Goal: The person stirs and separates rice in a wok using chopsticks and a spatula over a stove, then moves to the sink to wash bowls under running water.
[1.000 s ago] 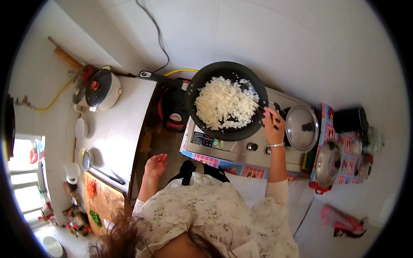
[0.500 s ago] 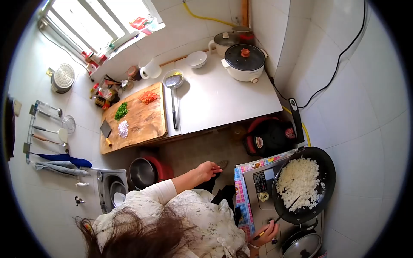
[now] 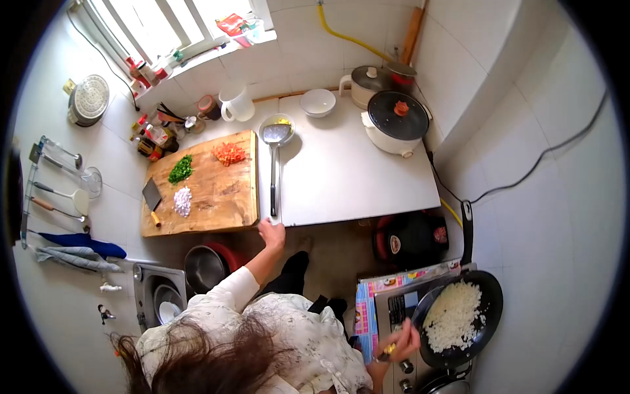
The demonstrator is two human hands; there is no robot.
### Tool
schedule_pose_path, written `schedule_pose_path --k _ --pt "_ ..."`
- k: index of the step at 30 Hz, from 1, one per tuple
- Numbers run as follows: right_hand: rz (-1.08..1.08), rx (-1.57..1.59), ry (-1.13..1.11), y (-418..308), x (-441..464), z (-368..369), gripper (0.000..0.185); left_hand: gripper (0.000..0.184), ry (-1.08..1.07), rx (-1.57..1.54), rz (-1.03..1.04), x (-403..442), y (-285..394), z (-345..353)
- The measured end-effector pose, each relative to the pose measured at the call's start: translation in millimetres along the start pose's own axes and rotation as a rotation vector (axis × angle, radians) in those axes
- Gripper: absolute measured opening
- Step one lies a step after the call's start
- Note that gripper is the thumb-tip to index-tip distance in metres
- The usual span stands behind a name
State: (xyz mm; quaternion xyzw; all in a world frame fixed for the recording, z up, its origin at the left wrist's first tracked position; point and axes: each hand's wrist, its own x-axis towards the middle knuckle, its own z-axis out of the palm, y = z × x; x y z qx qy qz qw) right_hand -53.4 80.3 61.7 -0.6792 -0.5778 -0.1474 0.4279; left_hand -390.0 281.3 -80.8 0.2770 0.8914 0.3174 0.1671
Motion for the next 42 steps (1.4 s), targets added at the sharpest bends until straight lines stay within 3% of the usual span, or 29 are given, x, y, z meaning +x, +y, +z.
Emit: schedule_pose_path --k 1,2,3,6,7,13,14,17,18,21,26,30,34,38,40,42 --pt "-0.069 0.062 -0.013 -18.6 20.9 31.3 0.025 0.048 0.22 0.106 0.211 20.6 -7.3 8.3" --pt "-0.096 0.171 -0.07 -37.5 37.3 63.6 0.025 0.065 0.031 0.051 0.093 36.6 2.0 -0.1" --pt "-0.125 0.279 -0.127 -56.1 53.2 100.0 0.024 0.073 0.044 0.077 0.123 51.0 0.0 7.5" --pt "-0.169 0.609 -0.244 -105.6 89.5 232.0 0.028 0.085 -0.098 0.038 0.223 88.5 -5.1 19.9" --pt "-0.287 0.553 -0.298 -119.7 106.2 270.6 0.03 0.086 -0.125 0.037 0.264 97.4 -5.4 24.6" --pt "-0.569 0.584 -0.409 -205.9 161.4 470.5 0.037 0.066 -0.335 -0.176 0.248 128.0 -5.8 42.7" --pt "-0.622 0.569 -0.43 -214.1 163.5 491.7 0.04 0.053 -0.237 -0.155 0.325 128.4 -2.4 43.9" --pt "-0.701 0.518 -0.557 -224.3 163.4 537.2 0.043 0.042 -0.471 -0.337 -0.113 137.8 0.4 47.9" --pt "-0.713 0.54 -0.537 -226.2 162.3 548.9 0.046 0.031 -0.358 -0.382 -0.049 138.7 -1.5 51.3" --pt "-0.763 0.494 -0.546 -225.8 161.5 565.2 0.043 0.026 -0.376 -0.744 -0.19 139.9 5.2 33.6" --pt "-0.739 0.52 -0.564 -228.7 159.0 573.7 0.042 0.029 -0.402 -0.837 -0.269 140.4 10.8 -21.3" --pt "-0.781 0.547 -0.758 -237.0 168.8 567.3 0.047 0.027 -0.409 -0.873 -0.168 158.9 8.2 -51.4" --pt "-0.969 0.353 -0.766 -229.7 184.1 549.3 0.057 0.025 -0.417 -0.88 -0.106 173.7 27.9 -70.4" --pt "-0.625 0.425 -0.608 -217.5 198.0 477.4 0.057 0.028 -0.612 -0.978 -0.048 171.7 70.5 -89.3" --pt "-0.265 0.629 -0.725 -221.0 187.9 423.4 0.046 0.028 -0.749 -0.977 0.011 158.3 104.0 -92.4" --pt "0.037 0.843 -0.885 -223.6 177.7 357.9 0.051 0.036 -0.9 -0.959 0.096 131.6 145.1 -92.3"
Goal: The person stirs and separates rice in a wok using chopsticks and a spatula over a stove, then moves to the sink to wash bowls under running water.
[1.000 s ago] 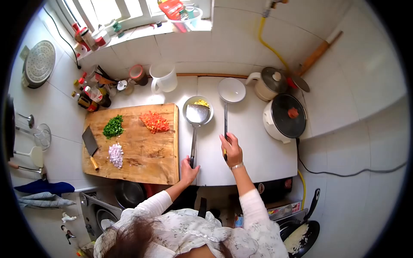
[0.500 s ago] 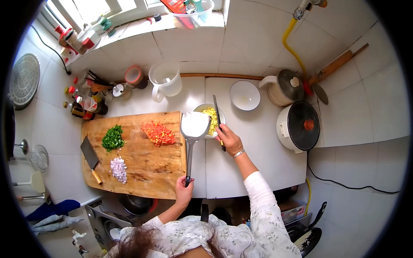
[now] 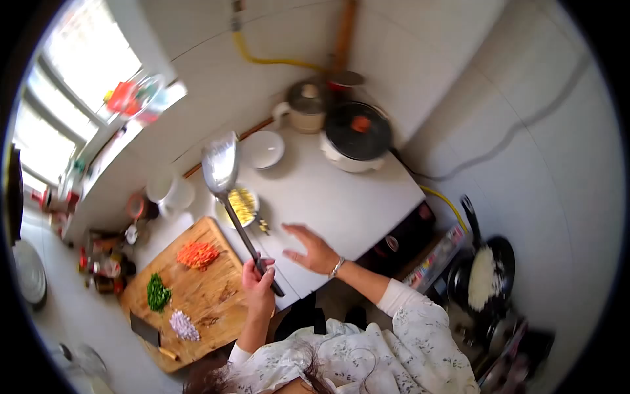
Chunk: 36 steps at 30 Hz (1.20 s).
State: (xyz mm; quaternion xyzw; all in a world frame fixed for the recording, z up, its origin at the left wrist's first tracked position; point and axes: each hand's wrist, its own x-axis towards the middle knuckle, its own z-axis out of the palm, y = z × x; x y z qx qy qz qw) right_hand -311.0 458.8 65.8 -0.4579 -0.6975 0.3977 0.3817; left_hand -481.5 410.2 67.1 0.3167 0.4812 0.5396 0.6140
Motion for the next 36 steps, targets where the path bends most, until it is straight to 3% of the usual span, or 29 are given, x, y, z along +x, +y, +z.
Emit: schedule_pose_path --k 3,5,6,9,11,13,15,16,17,18,20,22,23,25,29,32,36 --pt "0.265 0.53 -0.12 -32.5 -84.5 -17.9 0.056 0.045 -0.363 -0.305 -0.109 -15.7 -1.2 73.6" --pt "0.331 0.247 0.074 -39.9 -144.4 -42.2 0.053 0.046 -0.583 -0.348 -0.226 -39.6 -6.5 123.8" --pt "0.655 0.416 0.075 -77.3 -163.1 -74.3 0.052 0.046 -0.711 -0.368 -0.306 -58.0 -14.7 150.0" --pt "0.194 -0.091 0.467 -92.4 -257.9 -119.9 0.053 0.048 -1.117 -0.266 -0.414 -118.7 -57.6 217.6" --pt "0.561 0.226 0.541 -93.8 -335.2 -144.6 0.051 0.049 -1.33 -0.166 -0.512 -172.8 -68.1 263.5" --pt "0.469 0.382 0.797 -109.0 -396.3 -159.3 0.046 0.05 -1.595 0.026 -0.368 -222.2 -85.0 308.4" --pt "0.526 -0.124 1.085 -111.4 -450.4 -178.2 0.042 0.057 -1.608 0.259 0.319 -249.4 -114.1 339.4" --pt "0.699 -0.262 1.127 -117.6 -484.1 -194.0 0.039 0.066 -1.533 0.296 0.177 -252.1 -145.6 349.4" --pt "0.868 -0.404 1.157 -126.7 -514.1 -211.9 0.037 0.065 -1.332 0.277 -0.18 -251.9 -153.7 358.3" --pt "0.964 -0.488 1.141 -141.4 -540.9 -230.6 0.036 0.057 -1.184 0.209 -0.218 -237.1 -183.6 359.5" --pt "1.11 -0.754 1.045 -170.6 -583.4 -262.9 0.035 0.045 -0.909 0.425 -0.114 -186.9 -220.4 353.9" --pt "1.215 -1.024 0.856 -196.9 -605.0 -288.5 0.033 0.045 -0.651 0.539 -0.214 -166.9 -175.2 359.8" --pt "1.269 -1.109 0.747 -208.9 -607.2 -300.7 0.031 0.048 -0.639 0.583 0.066 -117.6 -220.0 346.8" --pt "1.193 -1.224 0.574 -214.6 -615.8 -323.7 0.027 0.053 -0.644 0.944 0.467 -83.5 -201.3 357.7" --pt "1.295 -1.311 0.227 -212.0 -593.4 -367.8 0.022 0.061 -0.872 1.129 0.797 -37.6 -177.7 403.9" --pt "1.369 -1.285 0.106 -203.2 -558.3 -395.1 0.022 0.064 -1.029 1.206 0.952 -27.8 -163.7 433.9" --pt "1.621 -1.142 -0.034 -195.7 -511.4 -420.3 0.021 0.066 -1.159 1.287 1.141 -14.0 -167.1 454.3"
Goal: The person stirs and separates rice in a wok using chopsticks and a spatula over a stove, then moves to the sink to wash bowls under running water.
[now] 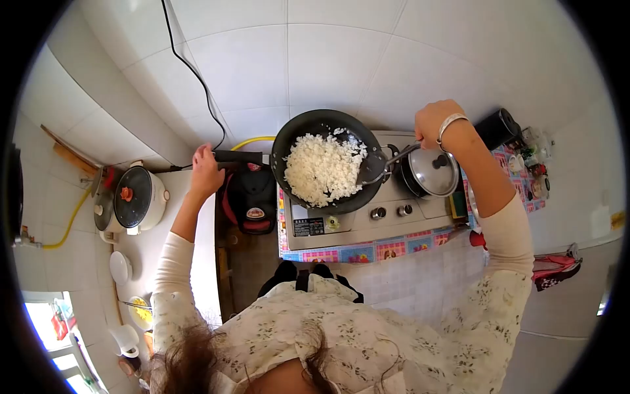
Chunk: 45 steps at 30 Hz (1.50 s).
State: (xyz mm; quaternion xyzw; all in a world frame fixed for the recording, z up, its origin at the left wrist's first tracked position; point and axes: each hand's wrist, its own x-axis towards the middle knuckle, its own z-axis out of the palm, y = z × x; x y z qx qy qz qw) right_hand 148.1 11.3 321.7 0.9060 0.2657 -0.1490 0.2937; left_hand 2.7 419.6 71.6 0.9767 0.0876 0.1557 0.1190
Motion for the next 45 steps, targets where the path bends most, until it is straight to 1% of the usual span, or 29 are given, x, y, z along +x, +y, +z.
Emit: schedule_pose_path --k 2,5,8,11,14,17,18,21,22,25,28,31,34,37,39,41,43,45 --pt "0.04 -0.059 -0.118 -11.8 7.8 -11.8 0.021 0.067 -0.077 0.084 0.089 10.4 -2.2 0.1" --pt "0.054 -0.171 -0.198 -24.5 27.5 4.4 0.018 0.048 -0.033 0.131 0.162 27.9 -15.6 22.4" --pt "0.041 -0.085 -0.217 -19.4 34.4 42.2 0.019 0.029 -0.161 0.146 0.151 38.4 -11.2 15.8" --pt "0.107 0.241 -0.111 -13.6 34.5 90.1 0.023 0.017 -0.19 0.088 0.19 44.1 -18.8 24.4" --pt "0.15 0.618 0.039 -23.4 42.7 155.8 0.029 0.014 -0.121 0.053 0.2 44.3 -18.7 26.8" --pt "0.145 0.617 0.16 -50.4 46.5 166.2 0.031 0.014 -0.116 0.05 0.249 44.7 -21.2 28.8" --pt "0.156 0.583 0.199 -58.2 40.3 152.3 0.029 0.014 -0.124 0.05 0.254 44.2 -21.6 28.4" --pt "0.048 0.353 0.39 -57.7 30.4 140.4 0.028 0.016 -0.14 0.066 0.256 44.4 -19.7 24.8" --pt "-0.037 0.285 0.511 -53.1 24.9 137.4 0.029 0.017 -0.142 0.081 0.247 43.9 -18.2 23.6" --pt "-0.185 0.077 0.739 -39.1 5.4 115.1 0.032 0.017 -0.114 0.062 0.258 43.7 -20.1 26.3" --pt "-0.208 0.001 0.765 -20.1 -6.5 99.2 0.033 0.017 -0.097 0.037 0.262 42.8 -18.7 22.7" --pt "-0.038 0.085 0.415 -5.2 -9.2 84.8 0.028 0.018 -0.102 0.004 0.263 43.7 -20.2 25.0" --pt "0.009 0.097 0.062 5.1 4.4 78.6 0.024 0.018 -0.096 -0.019 0.254 46.0 -22.4 28.4" --pt "-0.096 0.249 -0.196 -3.7 20.4 77.6 0.026 0.018 -0.112 -0.027 0.245 47.9 -23.5 32.6" --pt "-0.07 0.51 -0.232 -9.8 33.7 113.7 0.029 0.018 -0.121 -0.024 0.222 48.9 -23.6 32.0" --pt "-0.049 0.705 -0.178 -33.9 34.8 137.2 0.029 0.018 -0.118 -0.014 0.183 47.9 -17.1 27.7" --pt "0.067 0.994 -0.204 -62.9 40.4 166.8 0.029 0.018 -0.109 -0.022 0.176 47.8 -17.4 29.2" --pt "0.133 1.011 -0.017 -86.2 43.1 189.1 0.03 0.018 -0.103 -0.031 0.175 48.0 -18.4 29.3"
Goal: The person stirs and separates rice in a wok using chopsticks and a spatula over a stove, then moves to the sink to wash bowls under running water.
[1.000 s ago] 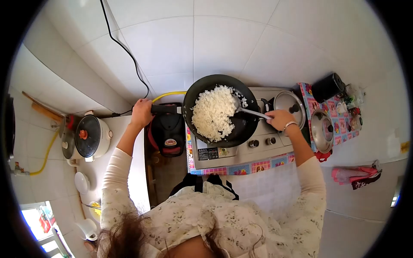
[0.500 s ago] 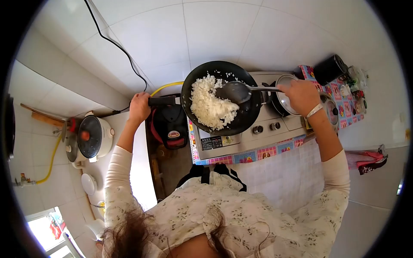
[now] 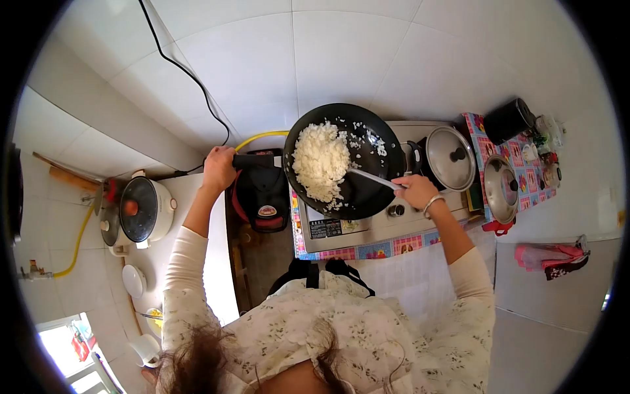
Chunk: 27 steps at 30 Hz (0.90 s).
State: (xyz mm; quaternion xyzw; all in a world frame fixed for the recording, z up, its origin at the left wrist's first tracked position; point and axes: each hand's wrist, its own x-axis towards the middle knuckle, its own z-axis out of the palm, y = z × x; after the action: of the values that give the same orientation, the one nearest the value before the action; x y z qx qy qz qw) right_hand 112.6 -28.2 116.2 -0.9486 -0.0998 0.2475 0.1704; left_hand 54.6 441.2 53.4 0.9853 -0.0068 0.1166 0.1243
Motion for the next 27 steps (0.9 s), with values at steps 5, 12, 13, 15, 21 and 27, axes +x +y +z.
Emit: schedule_pose_path --k 5,12,13,15,21,27 --pt "-0.159 -0.279 0.372 -10.3 -11.7 -5.7 0.026 0.018 -0.031 0.006 0.031 0.5 -0.8 -2.0" --pt "-0.517 -0.752 0.524 -28.0 -32.1 -83.1 0.025 0.017 -0.032 0.034 0.044 2.0 -4.3 1.2" --pt "-0.481 -0.775 0.519 -31.8 -28.8 -89.0 0.026 0.018 -0.04 0.042 0.041 1.9 -4.2 0.7" --pt "-0.453 -0.813 0.568 -34.0 -14.9 -92.1 0.028 0.018 -0.063 0.06 0.032 1.2 -1.2 -2.2" --pt "-0.489 -0.806 0.537 -57.7 14.5 -62.8 0.037 0.017 -0.061 0.038 0.026 1.9 2.1 -5.8" --pt "-0.638 -0.81 0.17 -72.3 -35.5 -69.7 0.034 0.017 -0.088 0.041 -0.013 1.3 10.4 -13.5"
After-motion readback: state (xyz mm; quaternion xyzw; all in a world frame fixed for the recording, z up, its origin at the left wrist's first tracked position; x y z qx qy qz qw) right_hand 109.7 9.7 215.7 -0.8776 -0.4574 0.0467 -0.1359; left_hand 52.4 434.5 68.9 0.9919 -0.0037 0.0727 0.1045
